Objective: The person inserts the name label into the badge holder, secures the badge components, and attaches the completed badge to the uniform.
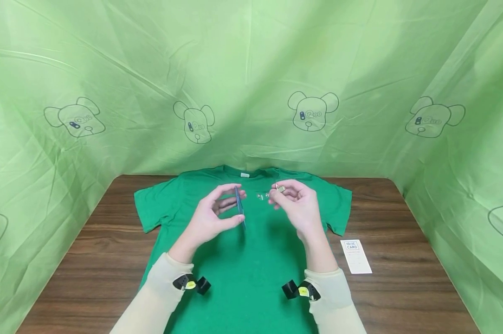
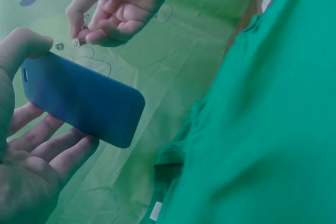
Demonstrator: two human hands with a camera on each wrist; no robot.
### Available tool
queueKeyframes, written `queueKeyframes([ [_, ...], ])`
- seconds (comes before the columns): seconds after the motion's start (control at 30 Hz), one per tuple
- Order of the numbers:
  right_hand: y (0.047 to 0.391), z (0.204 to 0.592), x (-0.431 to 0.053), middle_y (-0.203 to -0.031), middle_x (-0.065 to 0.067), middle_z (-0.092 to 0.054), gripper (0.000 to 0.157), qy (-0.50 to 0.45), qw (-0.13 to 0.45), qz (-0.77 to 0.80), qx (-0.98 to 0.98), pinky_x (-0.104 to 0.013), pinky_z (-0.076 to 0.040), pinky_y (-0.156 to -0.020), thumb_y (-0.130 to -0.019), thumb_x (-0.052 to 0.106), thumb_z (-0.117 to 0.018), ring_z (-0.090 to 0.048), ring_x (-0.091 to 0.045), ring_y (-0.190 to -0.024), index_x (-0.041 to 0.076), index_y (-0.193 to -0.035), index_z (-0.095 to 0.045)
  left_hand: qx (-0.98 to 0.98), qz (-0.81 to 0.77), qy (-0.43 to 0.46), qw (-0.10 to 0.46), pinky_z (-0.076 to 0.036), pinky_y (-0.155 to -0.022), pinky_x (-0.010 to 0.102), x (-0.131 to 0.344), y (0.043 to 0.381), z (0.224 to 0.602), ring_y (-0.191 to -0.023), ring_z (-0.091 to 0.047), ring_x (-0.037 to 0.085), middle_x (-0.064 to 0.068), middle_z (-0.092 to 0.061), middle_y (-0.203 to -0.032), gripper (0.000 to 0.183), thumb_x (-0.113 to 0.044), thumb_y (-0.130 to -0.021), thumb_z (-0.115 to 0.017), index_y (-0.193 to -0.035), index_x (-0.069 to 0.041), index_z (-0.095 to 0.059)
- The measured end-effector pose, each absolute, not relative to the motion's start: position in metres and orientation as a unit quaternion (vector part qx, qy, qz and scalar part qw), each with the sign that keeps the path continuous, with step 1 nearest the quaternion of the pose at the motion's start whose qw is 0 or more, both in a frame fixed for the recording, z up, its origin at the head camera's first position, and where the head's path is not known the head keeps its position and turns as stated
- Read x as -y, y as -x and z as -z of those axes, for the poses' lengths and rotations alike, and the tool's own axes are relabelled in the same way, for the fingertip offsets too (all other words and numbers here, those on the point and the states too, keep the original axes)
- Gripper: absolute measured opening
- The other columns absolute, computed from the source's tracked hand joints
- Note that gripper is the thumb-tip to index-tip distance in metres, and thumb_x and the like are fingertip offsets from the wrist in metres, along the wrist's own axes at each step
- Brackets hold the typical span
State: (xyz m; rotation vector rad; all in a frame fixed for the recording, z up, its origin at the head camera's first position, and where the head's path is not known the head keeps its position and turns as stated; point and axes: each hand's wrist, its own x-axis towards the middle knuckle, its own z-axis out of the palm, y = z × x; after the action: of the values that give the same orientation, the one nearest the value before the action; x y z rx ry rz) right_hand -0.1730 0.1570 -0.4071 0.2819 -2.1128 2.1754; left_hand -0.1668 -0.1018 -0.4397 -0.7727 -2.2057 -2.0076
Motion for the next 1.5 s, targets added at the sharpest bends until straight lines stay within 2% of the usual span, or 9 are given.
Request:
queueKeyframes([
  [0.2, 0.174, 0.405, -0.169, -0.105, -0.01, -0.081, 0.023, -0.1, 0.002, -0.692, 0.715, -0.036, -0.067, -0.08, -0.103, 0.015, -0.08, -0.081, -0.028, -0.096, 0.003, -0.122, -0.075, 0.705, 0.663, 0.252, 0.031, -0.057, -0.11, 0.044, 0.102, 0.167, 0.438, -0.124, -0.072, 0.038, 0.014, -0.071, -0.141, 0.077, -0.003, -0.093, -0.086, -0.159, -0.018, -0.05],
  [0.4, 0.178, 0.407, -0.184, -0.105, -0.014, -0.08, 0.022, -0.072, 0.013, -0.696, 0.715, -0.034, -0.067, -0.083, -0.102, 0.012, -0.081, -0.081, -0.02, -0.091, 0.002, -0.119, -0.073, 0.674, 0.692, 0.254, 0.046, -0.059, -0.105, 0.04, 0.102, 0.169, 0.441, -0.115, -0.072, 0.042, 0.021, -0.073, -0.136, 0.058, 0.003, -0.095, -0.081, -0.141, -0.002, -0.048],
  [0.57, 0.182, 0.41, -0.201, -0.096, -0.004, -0.08, 0.023, -0.042, 0.033, -0.691, 0.72, -0.027, -0.065, -0.08, -0.102, 0.011, -0.079, -0.079, -0.016, -0.085, -0.006, -0.115, -0.069, 0.672, 0.69, 0.264, 0.054, -0.058, -0.105, 0.037, 0.102, 0.169, 0.441, -0.114, -0.073, 0.036, 0.018, -0.074, -0.136, 0.052, 0.002, -0.096, -0.079, -0.137, 0.005, -0.048],
  [0.67, 0.184, 0.413, -0.213, -0.096, -0.004, -0.081, 0.026, -0.027, 0.047, -0.691, 0.721, -0.026, -0.065, -0.077, -0.102, 0.009, -0.078, -0.08, -0.016, -0.084, -0.009, -0.117, -0.068, 0.673, 0.687, 0.27, 0.054, -0.058, -0.106, 0.037, 0.101, 0.169, 0.44, -0.113, -0.073, 0.034, 0.017, -0.073, -0.136, 0.052, 0.001, -0.096, -0.08, -0.137, 0.006, -0.048],
  [0.93, 0.19, 0.43, -0.267, -0.093, 0.002, -0.081, 0.02, 0.039, 0.058, -0.713, 0.698, -0.023, -0.064, -0.075, -0.1, 0.009, -0.081, -0.08, -0.011, -0.083, -0.001, -0.114, -0.07, 0.675, 0.688, 0.26, 0.061, -0.059, -0.104, 0.037, 0.1, 0.168, 0.44, -0.112, -0.073, 0.035, 0.017, -0.075, -0.134, 0.051, 0.001, -0.095, -0.08, -0.136, 0.005, -0.05],
  [1.13, 0.186, 0.453, -0.322, -0.083, 0.005, -0.08, 0.013, 0.135, 0.092, -0.698, 0.698, -0.019, -0.062, -0.066, -0.098, 0.007, -0.083, -0.078, -0.007, -0.073, 0.004, -0.109, -0.076, 0.68, 0.688, 0.25, 0.053, -0.058, -0.104, 0.037, 0.101, 0.167, 0.44, -0.112, -0.074, 0.033, 0.017, -0.074, -0.134, 0.053, 0.002, -0.095, -0.081, -0.137, 0.007, -0.049],
  [1.37, 0.182, 0.478, -0.359, -0.086, 0.013, -0.079, 0.01, 0.221, 0.05, -0.68, 0.697, -0.022, -0.063, -0.067, -0.098, 0.015, -0.084, -0.078, -0.006, -0.076, 0.014, -0.106, -0.078, 0.679, 0.689, 0.25, 0.044, -0.058, -0.104, 0.036, 0.101, 0.167, 0.439, -0.112, -0.074, 0.031, 0.021, -0.073, -0.135, 0.053, -0.001, -0.096, -0.08, -0.138, 0.006, -0.049],
  [1.5, 0.182, 0.487, -0.368, -0.082, 0.019, -0.077, 0.01, 0.239, 0.052, -0.653, 0.717, -0.021, -0.062, -0.066, -0.099, 0.016, -0.084, -0.077, -0.004, -0.074, 0.017, -0.107, -0.079, 0.677, 0.692, 0.248, 0.04, -0.058, -0.104, 0.035, 0.101, 0.166, 0.439, -0.112, -0.074, 0.03, 0.021, -0.072, -0.135, 0.054, -0.004, -0.097, -0.081, -0.139, 0.007, -0.048],
])
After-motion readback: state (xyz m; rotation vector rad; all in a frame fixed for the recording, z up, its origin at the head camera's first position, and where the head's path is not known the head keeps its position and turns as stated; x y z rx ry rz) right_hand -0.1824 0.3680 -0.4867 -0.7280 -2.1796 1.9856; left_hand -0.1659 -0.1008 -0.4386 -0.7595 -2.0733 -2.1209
